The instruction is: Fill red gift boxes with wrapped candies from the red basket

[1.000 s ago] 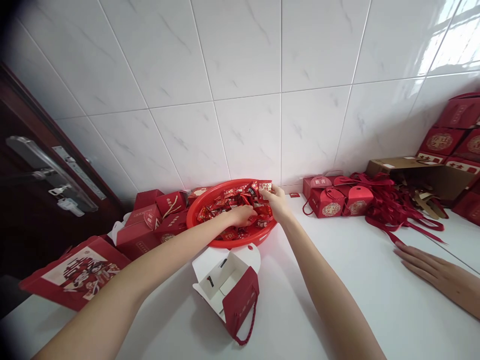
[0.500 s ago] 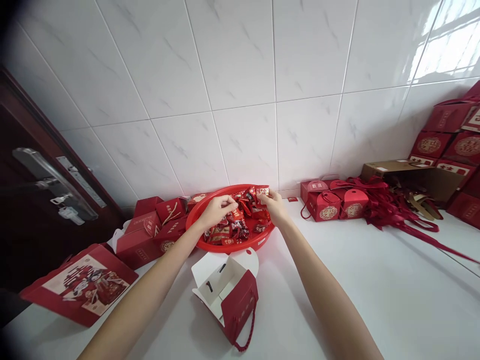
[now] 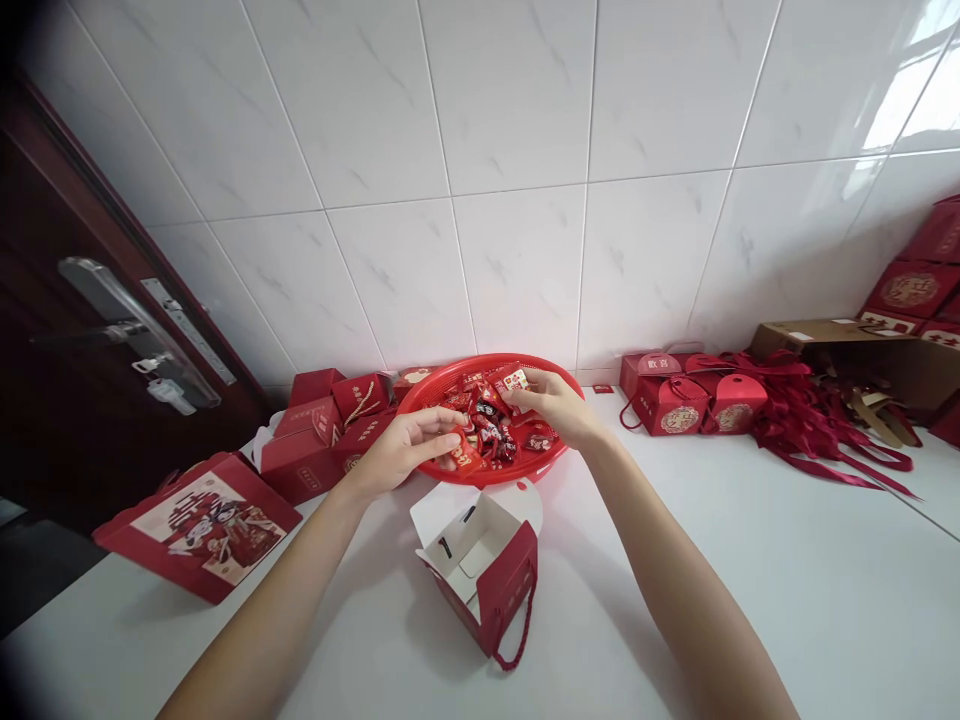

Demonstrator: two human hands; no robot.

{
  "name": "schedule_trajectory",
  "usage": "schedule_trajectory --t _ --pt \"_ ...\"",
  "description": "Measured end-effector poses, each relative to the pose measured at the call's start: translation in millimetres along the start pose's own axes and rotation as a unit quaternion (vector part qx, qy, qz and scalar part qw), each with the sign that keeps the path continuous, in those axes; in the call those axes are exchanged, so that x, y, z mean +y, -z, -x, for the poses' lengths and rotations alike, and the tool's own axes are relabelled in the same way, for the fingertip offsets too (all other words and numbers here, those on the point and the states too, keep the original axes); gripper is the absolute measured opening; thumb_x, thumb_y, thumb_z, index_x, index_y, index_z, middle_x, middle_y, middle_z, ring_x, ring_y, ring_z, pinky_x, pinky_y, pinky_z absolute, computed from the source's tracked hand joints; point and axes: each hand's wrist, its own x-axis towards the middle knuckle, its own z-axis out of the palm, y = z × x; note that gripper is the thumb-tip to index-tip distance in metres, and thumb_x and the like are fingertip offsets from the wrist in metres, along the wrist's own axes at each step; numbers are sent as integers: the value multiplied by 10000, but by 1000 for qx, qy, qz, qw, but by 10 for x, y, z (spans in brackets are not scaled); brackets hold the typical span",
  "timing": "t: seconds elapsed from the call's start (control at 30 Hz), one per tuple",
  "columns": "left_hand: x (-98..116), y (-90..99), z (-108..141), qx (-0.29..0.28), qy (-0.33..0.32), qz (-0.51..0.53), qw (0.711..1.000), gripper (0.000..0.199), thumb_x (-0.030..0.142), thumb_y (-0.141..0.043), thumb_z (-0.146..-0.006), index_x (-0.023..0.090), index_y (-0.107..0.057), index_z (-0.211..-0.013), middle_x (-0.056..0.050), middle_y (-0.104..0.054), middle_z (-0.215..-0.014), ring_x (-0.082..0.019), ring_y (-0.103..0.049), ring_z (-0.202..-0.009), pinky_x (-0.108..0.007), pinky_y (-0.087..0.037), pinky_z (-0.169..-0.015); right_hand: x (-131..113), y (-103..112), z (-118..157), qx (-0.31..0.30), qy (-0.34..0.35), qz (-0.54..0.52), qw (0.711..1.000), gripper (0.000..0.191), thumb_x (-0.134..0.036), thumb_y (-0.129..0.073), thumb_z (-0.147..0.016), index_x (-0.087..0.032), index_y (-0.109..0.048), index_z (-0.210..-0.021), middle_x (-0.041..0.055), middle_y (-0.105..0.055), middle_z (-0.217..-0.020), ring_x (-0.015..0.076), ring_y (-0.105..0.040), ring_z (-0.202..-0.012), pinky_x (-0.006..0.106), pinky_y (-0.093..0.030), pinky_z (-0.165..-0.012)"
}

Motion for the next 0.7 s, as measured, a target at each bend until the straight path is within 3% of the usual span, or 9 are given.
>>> schedule_trajectory --t 0.17,0.33,0.53,0.7 --pt "95 61 163 -82 -4 -75 994 244 362 -769 -796 166 -728 -937 -42 -732 -808 -167 -681 -757 -268 -533 -724 -200 -76 172 -66 14 98 993 249 -387 -754 -786 -168 -714 -897 28 -700 -816 172 -620 -717 293 -508 -650" --pt "202 54 251 -200 0 -157 967 170 284 -703 -845 184 -761 -969 -73 -771 -1009 -216 -713 -954 -287 -544 -838 -391 -160 341 -126 28 196 972 236 -409 -728 -819 -180 -670 -829 9 -623 -754 163 -548 -699 282 -448 -615" --pt "373 42 344 -190 -18 -234 953 195 267 -668 -850 207 -772 -1004 -35 -769 -972 -212 -702 -909 -261 -534 -790 -422 -254 450 -211 50 333 918 230 -339 -622 -891 -195 -533 -734 -40 -485 -689 101 -419 -608 240 -336 -523" --pt "435 40 418 -222 -3 -241 945 255 336 -712 -837 225 -752 -1064 -26 -757 -1019 -223 -690 -944 -254 -518 -781 -388 -332 478 -275 40 362 890 183 -224 -583 -875 -200 -489 -719 -50 -476 -658 88 -406 -576 234 -314 -504"
